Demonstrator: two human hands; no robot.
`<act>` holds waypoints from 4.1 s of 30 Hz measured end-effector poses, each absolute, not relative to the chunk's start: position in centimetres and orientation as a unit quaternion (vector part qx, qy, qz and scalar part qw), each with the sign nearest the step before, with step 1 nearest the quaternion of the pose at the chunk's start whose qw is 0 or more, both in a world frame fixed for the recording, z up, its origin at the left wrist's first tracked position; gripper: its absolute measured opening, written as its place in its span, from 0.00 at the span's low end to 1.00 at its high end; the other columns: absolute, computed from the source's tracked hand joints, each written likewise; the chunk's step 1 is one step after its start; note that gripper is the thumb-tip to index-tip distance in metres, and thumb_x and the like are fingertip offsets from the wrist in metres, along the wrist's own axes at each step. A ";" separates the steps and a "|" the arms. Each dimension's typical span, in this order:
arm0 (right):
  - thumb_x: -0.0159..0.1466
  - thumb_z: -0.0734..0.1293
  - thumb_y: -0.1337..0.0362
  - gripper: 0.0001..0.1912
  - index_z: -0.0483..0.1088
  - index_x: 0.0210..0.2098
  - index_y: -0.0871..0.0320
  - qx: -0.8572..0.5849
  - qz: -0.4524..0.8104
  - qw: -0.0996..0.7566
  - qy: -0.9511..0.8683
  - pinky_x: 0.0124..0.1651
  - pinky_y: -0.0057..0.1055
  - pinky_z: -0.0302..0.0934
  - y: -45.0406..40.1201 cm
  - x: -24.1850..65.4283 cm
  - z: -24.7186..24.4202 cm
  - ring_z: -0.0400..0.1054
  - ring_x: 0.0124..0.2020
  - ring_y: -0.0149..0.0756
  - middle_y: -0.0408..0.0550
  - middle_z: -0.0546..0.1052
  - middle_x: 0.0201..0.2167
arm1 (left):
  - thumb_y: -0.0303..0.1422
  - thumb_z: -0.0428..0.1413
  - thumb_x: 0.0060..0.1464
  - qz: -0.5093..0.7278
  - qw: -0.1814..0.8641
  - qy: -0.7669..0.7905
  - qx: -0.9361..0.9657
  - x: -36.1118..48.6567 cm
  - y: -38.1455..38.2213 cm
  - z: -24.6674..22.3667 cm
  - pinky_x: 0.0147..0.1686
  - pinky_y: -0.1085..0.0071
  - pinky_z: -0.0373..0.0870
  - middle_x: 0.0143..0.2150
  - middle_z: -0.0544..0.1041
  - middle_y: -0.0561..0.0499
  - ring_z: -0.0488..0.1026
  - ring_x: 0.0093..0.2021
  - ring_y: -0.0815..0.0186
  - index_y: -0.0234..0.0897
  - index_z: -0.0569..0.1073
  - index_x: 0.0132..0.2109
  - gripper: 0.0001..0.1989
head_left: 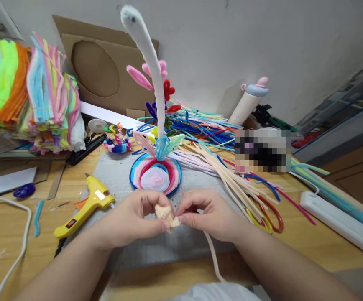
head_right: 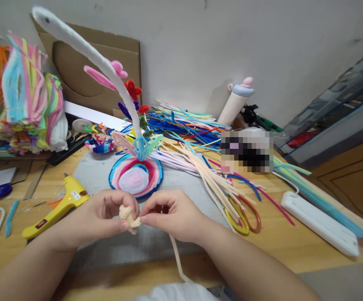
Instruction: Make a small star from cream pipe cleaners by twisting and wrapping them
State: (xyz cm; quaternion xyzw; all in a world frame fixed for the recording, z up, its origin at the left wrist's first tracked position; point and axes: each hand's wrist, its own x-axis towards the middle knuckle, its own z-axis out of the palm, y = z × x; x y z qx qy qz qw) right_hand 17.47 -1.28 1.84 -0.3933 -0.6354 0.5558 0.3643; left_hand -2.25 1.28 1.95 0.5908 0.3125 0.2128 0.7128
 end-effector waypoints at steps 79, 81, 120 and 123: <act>0.55 0.69 0.59 0.11 0.67 0.29 0.60 -0.417 0.628 0.507 -0.419 0.13 0.17 0.47 -1.4 15.7 -1.0 0.52 0.11 0.19 0.35 0.64 0.13 | 0.29 0.64 0.42 0.451 0.693 0.370 0.424 1.0 0.1 -0.1 0.30 0.78 0.62 0.25 0.72 0.56 0.66 0.27 0.74 0.33 0.71 0.31 0.09; 0.55 0.69 0.59 0.11 0.67 0.29 0.60 -0.414 0.628 0.510 -0.417 0.13 0.16 0.46 -1.4 15.7 -0.9 0.52 0.11 0.19 0.34 0.63 0.13 | 0.29 0.64 0.42 0.452 0.691 0.374 0.423 1.0 0.2 -0.1 0.30 0.78 0.62 0.25 0.72 0.56 0.66 0.27 0.74 0.33 0.71 0.30 0.09; 0.61 0.59 0.69 0.07 0.68 0.30 0.59 -0.511 0.182 0.312 -0.780 0.29 0.27 0.51 -2.2 16.4 -1.0 0.62 0.24 0.30 0.44 0.70 0.23 | 0.33 0.58 0.46 0.410 0.529 0.520 0.531 1.2 -0.3 0.0 0.27 0.75 0.63 0.26 0.73 0.54 0.68 0.26 0.68 0.35 0.70 0.31 0.06; 0.62 0.58 0.69 0.08 0.67 0.30 0.59 -0.479 0.096 0.263 -0.832 0.30 0.29 0.50 -2.2 16.9 -0.4 0.63 0.25 0.31 0.45 0.71 0.23 | 0.31 0.55 0.47 0.354 0.472 0.526 0.612 0.6 -0.1 0.5 0.25 0.76 0.60 0.23 0.69 0.56 0.64 0.24 0.69 0.36 0.70 0.30 0.03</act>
